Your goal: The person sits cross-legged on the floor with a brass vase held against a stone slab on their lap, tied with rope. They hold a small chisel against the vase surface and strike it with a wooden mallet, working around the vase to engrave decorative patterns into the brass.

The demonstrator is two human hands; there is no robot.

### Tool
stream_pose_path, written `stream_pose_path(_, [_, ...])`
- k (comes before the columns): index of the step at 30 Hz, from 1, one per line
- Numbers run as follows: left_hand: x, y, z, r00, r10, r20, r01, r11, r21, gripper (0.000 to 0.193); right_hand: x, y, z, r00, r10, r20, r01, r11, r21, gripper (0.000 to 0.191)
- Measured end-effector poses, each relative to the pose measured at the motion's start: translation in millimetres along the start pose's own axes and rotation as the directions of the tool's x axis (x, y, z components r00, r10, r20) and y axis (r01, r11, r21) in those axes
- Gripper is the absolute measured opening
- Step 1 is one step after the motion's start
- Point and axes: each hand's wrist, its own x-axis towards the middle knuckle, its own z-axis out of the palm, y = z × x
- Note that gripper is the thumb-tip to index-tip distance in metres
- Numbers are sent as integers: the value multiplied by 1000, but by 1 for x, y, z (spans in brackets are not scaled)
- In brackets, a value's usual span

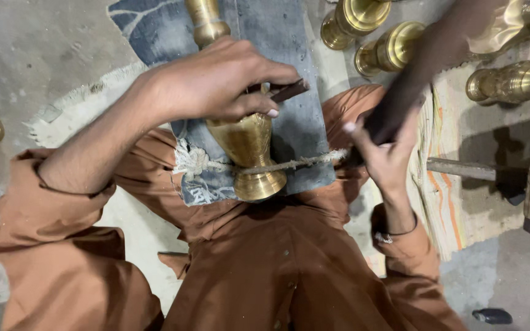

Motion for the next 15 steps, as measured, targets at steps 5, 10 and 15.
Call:
stream_pose_path(5, [6, -2, -10, 982, 187, 2, -187, 982, -1, 37, -23, 17, 14, 995, 98, -18, -91, 970, 227, 64])
stream_pose_path(10, [10, -4, -14, 971, 230, 66, -229, 973, -12, 35, -35, 22, 20, 988, -39, -148, 63, 984, 166, 89])
stream_pose_path(15, [16, -3, -14, 941, 334, 53, -336, 941, 26, 37, -35, 13, 18, 982, -94, -162, 114, 986, 121, 74])
